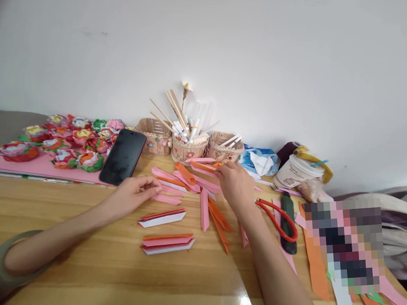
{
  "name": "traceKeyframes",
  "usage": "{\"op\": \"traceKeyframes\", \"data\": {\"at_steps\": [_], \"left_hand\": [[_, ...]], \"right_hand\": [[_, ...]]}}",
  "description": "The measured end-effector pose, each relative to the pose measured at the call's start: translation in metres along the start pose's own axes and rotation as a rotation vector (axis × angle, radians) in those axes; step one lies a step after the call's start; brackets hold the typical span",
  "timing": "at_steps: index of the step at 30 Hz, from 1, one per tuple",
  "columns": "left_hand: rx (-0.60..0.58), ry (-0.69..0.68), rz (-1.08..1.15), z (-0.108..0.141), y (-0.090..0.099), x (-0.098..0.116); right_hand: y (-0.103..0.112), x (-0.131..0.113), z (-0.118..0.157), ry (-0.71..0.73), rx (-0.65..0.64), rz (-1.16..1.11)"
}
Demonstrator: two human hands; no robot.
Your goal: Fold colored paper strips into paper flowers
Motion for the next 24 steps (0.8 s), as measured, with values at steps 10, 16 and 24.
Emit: {"op": "traceKeyframes", "data": {"at_steps": [10, 16, 24], "left_hand": [[0.033, -0.024, 0.1, 0.001, 0.001, 0.002], [0.081, 0.061, 0.422, 0.005, -0.004, 0.005], [0.154, 0.252, 0.802, 0.015, -0.018, -0.004]], "right_hand": [[0.008, 0.019, -0.004, -0.162, 0.019, -0.393], [0.008, -0.044, 0.026, 0.036, -0.134, -0.84], [0.005, -0.094, 0.06, 0.315, -0.224, -0.801]]}}
Point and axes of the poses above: each hand's wrist, its own z-axis away from the middle knuckle, its own y-axis out of the back of the hand, x = y × z, the point moved 8 cm from there along -z, towards the middle knuckle, and after that the axes turned 7 degrees about -y, right-handed, at the moved point
